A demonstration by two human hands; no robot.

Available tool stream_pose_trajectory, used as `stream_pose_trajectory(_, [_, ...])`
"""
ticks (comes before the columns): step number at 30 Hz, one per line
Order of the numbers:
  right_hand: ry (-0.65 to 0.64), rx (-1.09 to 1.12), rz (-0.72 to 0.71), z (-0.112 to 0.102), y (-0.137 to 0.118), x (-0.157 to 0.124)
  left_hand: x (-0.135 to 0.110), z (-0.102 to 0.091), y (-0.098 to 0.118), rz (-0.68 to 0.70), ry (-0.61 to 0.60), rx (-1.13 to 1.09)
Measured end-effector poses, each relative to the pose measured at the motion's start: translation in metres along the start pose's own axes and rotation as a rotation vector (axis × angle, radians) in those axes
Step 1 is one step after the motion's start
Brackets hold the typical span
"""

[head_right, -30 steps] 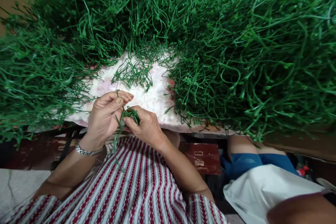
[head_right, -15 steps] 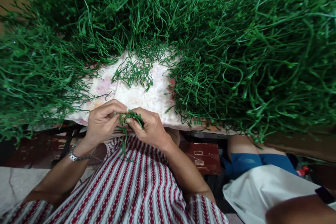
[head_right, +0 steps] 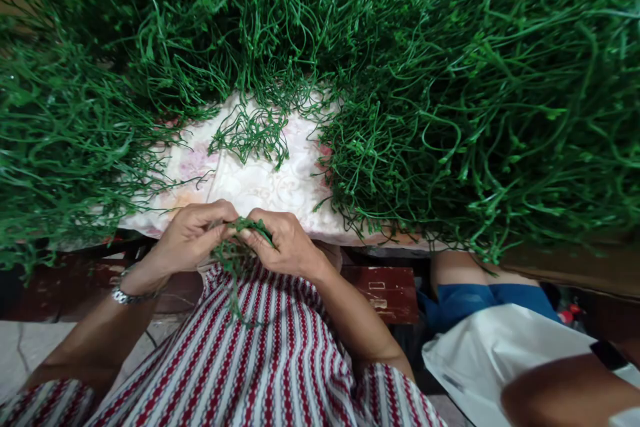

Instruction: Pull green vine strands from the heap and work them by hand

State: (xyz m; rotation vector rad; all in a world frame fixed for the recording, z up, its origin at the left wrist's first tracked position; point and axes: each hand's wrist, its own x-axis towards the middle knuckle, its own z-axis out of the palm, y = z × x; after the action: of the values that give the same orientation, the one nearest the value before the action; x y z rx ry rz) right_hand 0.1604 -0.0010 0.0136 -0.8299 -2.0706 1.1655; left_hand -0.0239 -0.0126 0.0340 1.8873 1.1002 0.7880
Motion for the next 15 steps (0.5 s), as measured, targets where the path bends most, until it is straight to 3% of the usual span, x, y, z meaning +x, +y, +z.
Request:
stream_pose_trajectory(5, [-0.336,0.132,-0.029,-0.008,-0.010,-0.012,-0.019,-0.017,0.020,0.305,-0.346,0.413])
stream_pose_trajectory(9, [-0.531,0.093,-0.101,-0.012,-0.022,-0.026,-0.040,-0.022,0.044,0.315,-0.581,0.552])
stream_pose_trajectory(15, [-0.577,0.052,-0.139,-0.018,-0.042,-0.040,-0.050,-0.011,0.043,0.420,-0.450,0.414])
